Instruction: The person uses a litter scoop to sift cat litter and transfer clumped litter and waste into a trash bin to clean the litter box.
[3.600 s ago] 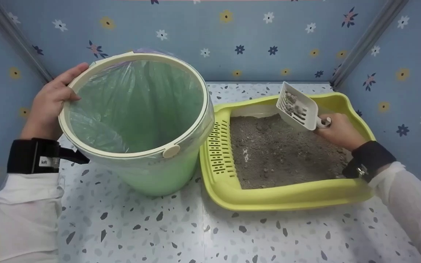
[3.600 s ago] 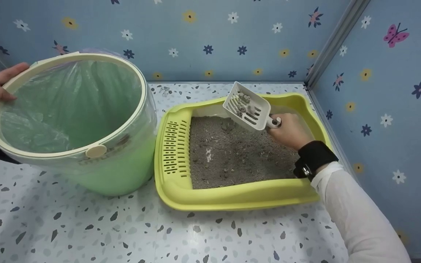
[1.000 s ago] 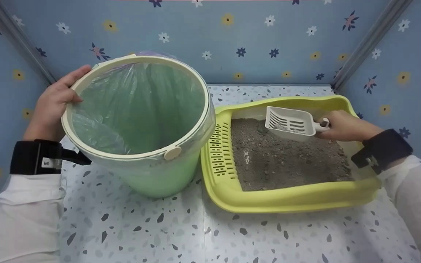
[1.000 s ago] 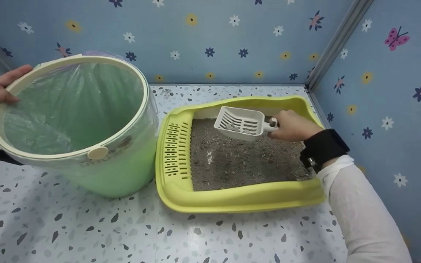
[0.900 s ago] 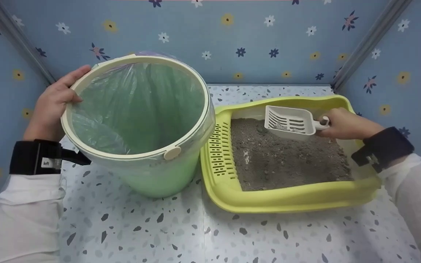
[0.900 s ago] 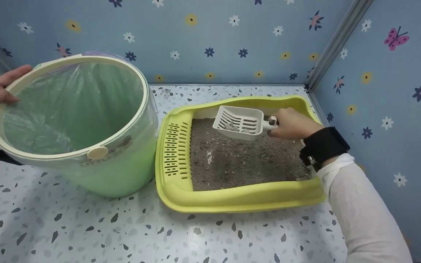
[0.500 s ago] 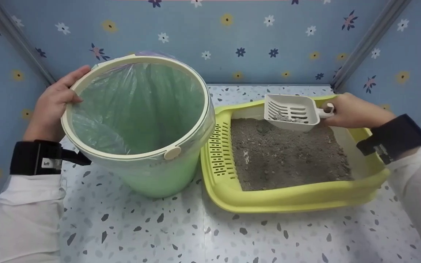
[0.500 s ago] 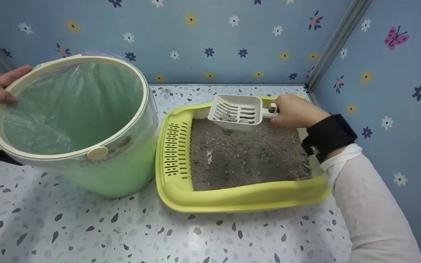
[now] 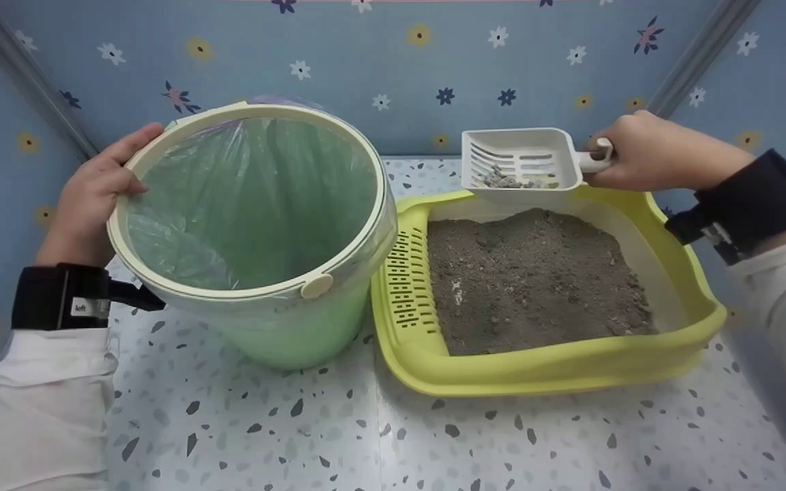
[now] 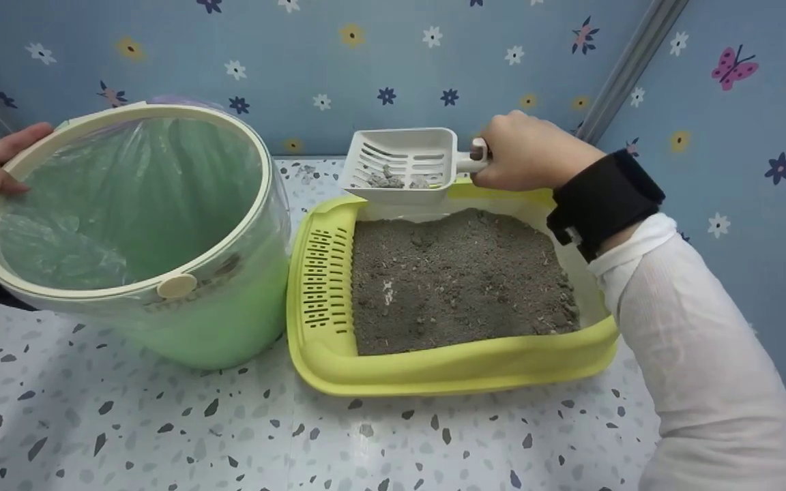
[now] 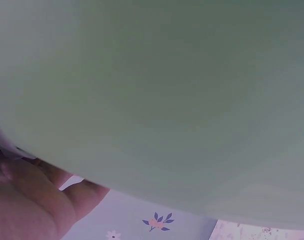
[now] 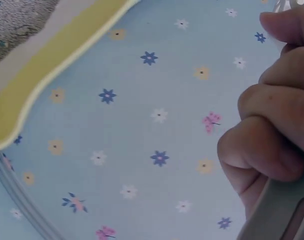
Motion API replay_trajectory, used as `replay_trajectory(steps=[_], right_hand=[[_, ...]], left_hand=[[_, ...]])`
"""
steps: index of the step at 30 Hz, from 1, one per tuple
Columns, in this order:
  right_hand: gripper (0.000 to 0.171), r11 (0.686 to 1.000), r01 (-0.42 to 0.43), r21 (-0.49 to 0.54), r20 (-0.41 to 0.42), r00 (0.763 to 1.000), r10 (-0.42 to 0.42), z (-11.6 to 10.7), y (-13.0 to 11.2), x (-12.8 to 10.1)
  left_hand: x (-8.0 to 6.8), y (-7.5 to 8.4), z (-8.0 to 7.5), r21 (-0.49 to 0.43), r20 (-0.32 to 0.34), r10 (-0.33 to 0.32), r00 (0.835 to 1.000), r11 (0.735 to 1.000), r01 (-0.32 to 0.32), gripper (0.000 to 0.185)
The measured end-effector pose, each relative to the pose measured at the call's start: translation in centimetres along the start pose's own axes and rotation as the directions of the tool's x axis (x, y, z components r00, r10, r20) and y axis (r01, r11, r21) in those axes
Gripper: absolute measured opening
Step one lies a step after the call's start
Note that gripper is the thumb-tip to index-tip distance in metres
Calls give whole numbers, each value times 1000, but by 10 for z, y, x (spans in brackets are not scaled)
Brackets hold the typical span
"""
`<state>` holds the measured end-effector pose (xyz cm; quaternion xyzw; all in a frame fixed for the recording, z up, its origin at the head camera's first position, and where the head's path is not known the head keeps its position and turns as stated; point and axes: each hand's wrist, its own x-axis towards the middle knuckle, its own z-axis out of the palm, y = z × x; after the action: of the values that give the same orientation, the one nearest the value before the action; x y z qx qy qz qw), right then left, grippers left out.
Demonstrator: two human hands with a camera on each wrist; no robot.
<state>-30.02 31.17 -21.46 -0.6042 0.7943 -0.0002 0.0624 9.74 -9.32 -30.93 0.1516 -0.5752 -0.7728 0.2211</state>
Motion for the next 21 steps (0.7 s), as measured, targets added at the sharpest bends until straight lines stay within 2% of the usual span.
replay_trajectory(steps=[4, 8, 13, 21], right_hand=[[36, 999, 34, -42, -57, 998, -36, -16, -16, 11], [33, 998, -4, -56, -94, 996, -2, -25, -38, 24], [28, 998, -40, -57, -121, 992, 33, -24, -69, 43], [20, 986, 36, -165, -149, 987, -61, -22, -111, 66]], left_hand=[[0, 0, -1, 3, -4, 2, 1000, 1000, -2, 68], [1, 0, -2, -16, 1, 2, 1000, 1000, -2, 67], [3, 0, -4, -24, 1, 0, 1000, 1000, 0, 67], [2, 0, -6, -26, -15, 2, 1000, 1000, -2, 67]])
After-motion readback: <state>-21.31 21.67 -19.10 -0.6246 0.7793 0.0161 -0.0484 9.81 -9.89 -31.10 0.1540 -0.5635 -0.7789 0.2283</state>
